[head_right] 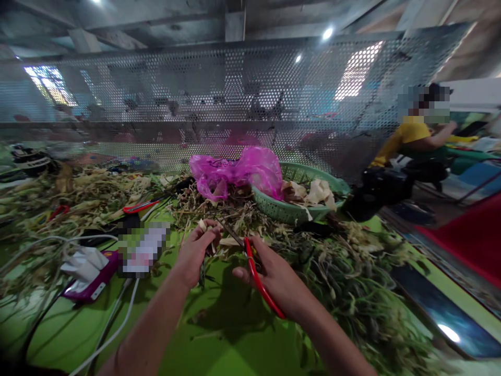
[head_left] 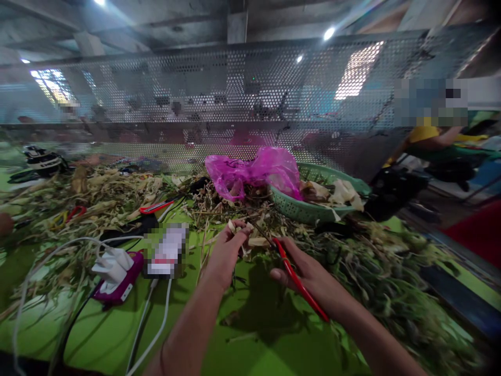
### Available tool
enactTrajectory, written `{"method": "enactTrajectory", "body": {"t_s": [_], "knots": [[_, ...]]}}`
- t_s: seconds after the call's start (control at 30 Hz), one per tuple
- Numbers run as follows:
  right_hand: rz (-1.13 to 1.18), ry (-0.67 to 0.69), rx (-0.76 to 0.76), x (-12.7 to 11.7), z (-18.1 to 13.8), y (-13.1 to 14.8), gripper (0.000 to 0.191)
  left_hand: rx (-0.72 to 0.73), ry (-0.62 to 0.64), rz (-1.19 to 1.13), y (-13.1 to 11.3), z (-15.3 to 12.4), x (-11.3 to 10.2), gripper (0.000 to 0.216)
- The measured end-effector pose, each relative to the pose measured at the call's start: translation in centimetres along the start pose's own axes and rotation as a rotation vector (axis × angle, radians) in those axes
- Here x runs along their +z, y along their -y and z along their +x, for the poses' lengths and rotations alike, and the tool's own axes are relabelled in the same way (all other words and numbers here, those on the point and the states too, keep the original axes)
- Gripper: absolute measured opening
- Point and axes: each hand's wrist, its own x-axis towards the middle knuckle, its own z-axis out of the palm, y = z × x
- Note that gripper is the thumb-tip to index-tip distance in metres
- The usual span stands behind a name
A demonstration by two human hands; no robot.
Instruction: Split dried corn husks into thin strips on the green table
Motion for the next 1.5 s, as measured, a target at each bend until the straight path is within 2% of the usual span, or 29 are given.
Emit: {"method": "enactTrajectory", "body": {"t_s": [0.1, 0.27, 0.47, 0.53, 0.67, 0.8, 1.03, 1.2, 1.3, 1.5], "knots": [[-0.049, 0.047, -0.028, 0.0, 0.2, 0.5, 0.052, 0.007, 0.009, 0.028, -0.1, -0.2, 0.1, 0.021], [-0.087, 0.017, -0.006, 0.1, 0.3, 0.7, 0.043, 0.011, 0.048, 0.052, 0.0, -0.4, 0.3, 0.018], [-0.094, 0.003, -0.017, 0.3, 0.4, 0.4, 0.02, -0.01, 0.079, 0.062, 0.2, -0.5, 0.0, 0.02], [-0.064, 0.007, -0.029, 0.4, 0.4, 0.3, 0.018, -0.02, 0.067, 0.09, 0.0, -0.5, -0.1, 0.021], [0.043, -0.079, -0.027, 0.4, 0.6, 0.0, 0.024, -0.078, 0.066, 0.063, -0.2, -0.5, -0.2, 0.022], [0.172, -0.15, 0.012, -0.1, 0.9, -0.2, 0.033, -0.127, 0.183, -0.028, 0.2, -0.5, -0.3, 0.022], [0.357, -0.232, 0.056, -0.6, 0.8, 0.1, 0.038, -0.053, 0.265, 0.07, 0.4, -0.2, -0.3, 0.028], [0.531, -0.331, 0.086, -0.5, 0.6, 1.1, 0.05, -0.095, 0.3, 0.12, 0.4, -0.1, 0.0, 0.034], [0.621, -0.332, 0.063, 0.0, 0.7, 1.2, 0.053, -0.118, 0.349, 0.075, 0.7, -0.3, 0.3, 0.039], [0.651, -0.342, 0.016, 0.9, 0.9, 0.2, 0.06, -0.162, 0.392, 0.046, 1.6, -0.8, 1.0, 0.042]]}}
